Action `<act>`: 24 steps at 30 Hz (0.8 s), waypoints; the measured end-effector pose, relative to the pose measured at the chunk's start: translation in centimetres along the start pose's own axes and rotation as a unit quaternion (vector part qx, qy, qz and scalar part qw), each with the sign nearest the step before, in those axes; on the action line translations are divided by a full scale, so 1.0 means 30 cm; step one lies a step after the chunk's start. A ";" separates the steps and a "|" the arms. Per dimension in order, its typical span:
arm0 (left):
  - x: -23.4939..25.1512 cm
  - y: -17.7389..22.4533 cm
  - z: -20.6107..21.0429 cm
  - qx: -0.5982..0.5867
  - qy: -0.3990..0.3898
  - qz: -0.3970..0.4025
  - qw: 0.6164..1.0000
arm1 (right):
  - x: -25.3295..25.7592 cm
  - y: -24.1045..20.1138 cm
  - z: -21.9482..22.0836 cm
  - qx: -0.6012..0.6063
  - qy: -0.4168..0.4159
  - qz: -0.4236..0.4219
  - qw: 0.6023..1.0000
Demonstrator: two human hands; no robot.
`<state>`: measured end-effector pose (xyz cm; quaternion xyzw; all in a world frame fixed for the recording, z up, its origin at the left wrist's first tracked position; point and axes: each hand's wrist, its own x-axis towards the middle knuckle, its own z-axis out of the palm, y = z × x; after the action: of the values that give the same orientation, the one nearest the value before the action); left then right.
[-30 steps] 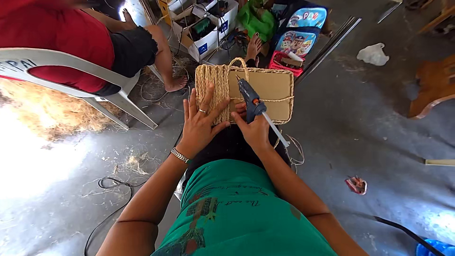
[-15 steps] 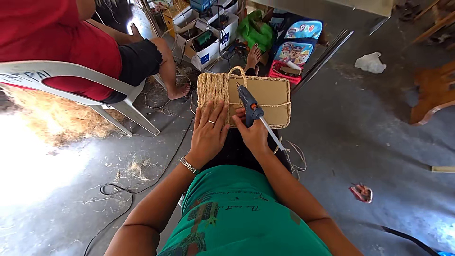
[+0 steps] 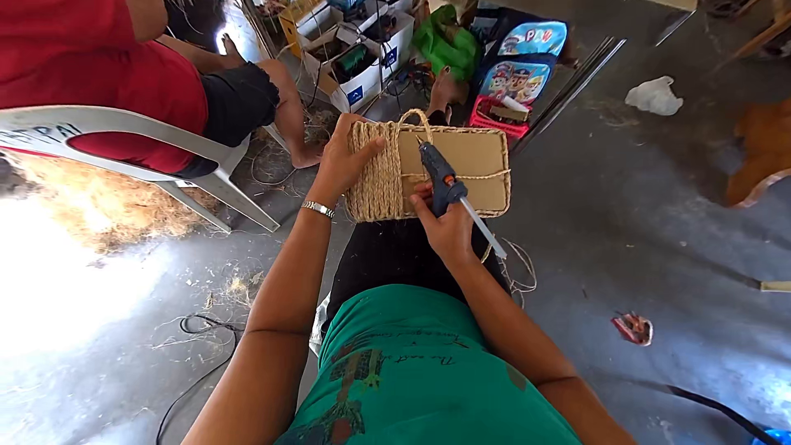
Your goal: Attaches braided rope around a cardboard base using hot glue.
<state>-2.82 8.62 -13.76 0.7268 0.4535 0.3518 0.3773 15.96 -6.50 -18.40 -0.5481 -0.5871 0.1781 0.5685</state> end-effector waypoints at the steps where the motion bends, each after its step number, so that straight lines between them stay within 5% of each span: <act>1: -0.001 -0.014 0.008 -0.028 0.010 -0.002 1.000 | 0.004 0.002 0.003 0.002 0.004 -0.001 1.000; 16: -0.002 -0.021 0.038 -0.072 0.074 -0.010 0.995 | -0.024 -0.006 -0.012 -0.044 -0.011 -0.001 0.999; 24: -0.072 0.062 0.029 0.257 0.100 0.100 0.956 | -0.052 -0.001 -0.002 -0.033 -0.011 -0.002 0.999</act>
<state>-2.10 5.85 -12.93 0.8022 0.4887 0.3301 0.0931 15.61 -7.84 -19.10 -0.5636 -0.5999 0.1633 0.5439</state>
